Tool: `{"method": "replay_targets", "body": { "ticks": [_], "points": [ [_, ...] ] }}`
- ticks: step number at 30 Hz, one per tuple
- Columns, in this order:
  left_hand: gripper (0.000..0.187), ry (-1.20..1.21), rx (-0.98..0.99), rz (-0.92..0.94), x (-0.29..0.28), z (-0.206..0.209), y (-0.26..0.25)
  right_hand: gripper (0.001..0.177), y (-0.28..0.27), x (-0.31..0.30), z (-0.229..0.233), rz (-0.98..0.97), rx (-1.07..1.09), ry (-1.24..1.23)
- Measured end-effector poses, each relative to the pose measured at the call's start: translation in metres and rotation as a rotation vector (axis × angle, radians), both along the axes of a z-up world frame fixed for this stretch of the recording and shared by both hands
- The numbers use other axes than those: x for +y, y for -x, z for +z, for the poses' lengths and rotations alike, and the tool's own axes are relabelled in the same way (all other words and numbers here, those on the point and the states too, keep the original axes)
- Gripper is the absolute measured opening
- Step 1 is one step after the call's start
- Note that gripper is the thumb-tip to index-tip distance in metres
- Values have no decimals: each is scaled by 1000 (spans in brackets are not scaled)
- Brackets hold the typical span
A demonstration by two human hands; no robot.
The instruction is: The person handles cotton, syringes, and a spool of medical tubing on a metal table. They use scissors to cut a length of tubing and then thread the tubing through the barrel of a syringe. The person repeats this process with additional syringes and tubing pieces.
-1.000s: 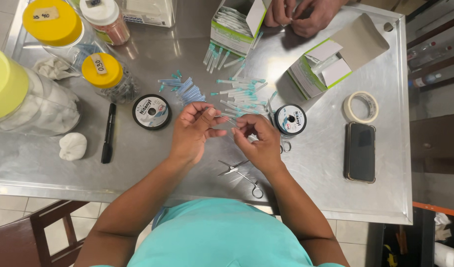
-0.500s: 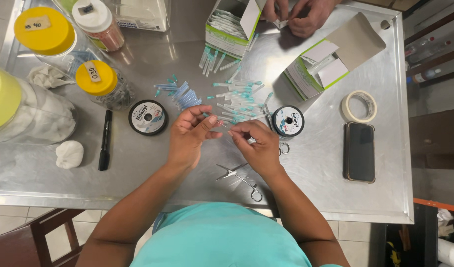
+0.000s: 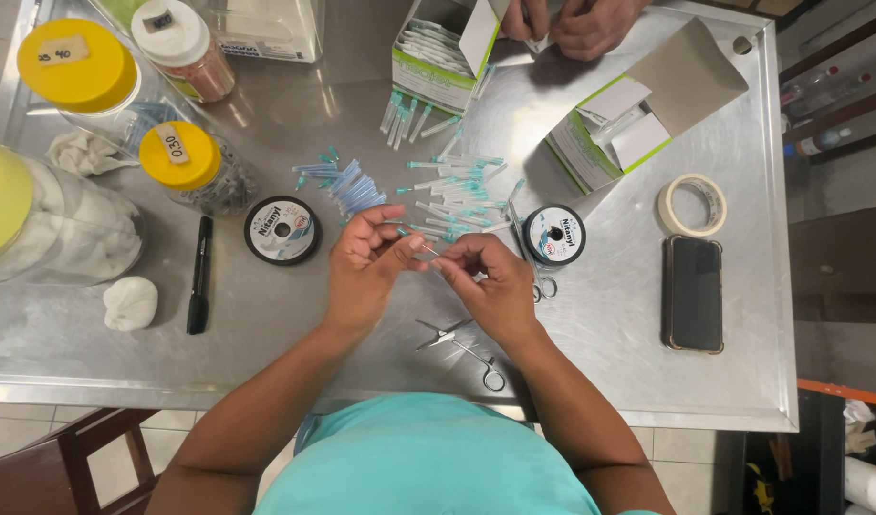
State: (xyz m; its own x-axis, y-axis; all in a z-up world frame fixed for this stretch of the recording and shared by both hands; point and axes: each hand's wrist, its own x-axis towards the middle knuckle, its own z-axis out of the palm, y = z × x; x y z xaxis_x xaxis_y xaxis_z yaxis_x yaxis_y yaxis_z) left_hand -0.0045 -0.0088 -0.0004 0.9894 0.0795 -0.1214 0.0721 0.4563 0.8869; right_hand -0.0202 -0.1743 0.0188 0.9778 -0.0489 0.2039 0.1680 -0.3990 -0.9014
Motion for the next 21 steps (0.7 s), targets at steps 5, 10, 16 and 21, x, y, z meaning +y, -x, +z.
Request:
{"method": "replay_targets", "body": {
  "ticks": [5,10,16,21],
  "points": [
    [43,1,-17,14,6,2,-4,27,-2,-1,-1,52,-25,-25],
    [45,9,-18,33,6,-2,-5,20,0,-3,-6,8,-36,-13],
    [58,4,-25,18,2,3,-2,19,0,1,1,-8,-26,-46],
    [50,28,5,24,2,-8,-2,18,1,1,-2,-5,-24,-51]
  ]
}}
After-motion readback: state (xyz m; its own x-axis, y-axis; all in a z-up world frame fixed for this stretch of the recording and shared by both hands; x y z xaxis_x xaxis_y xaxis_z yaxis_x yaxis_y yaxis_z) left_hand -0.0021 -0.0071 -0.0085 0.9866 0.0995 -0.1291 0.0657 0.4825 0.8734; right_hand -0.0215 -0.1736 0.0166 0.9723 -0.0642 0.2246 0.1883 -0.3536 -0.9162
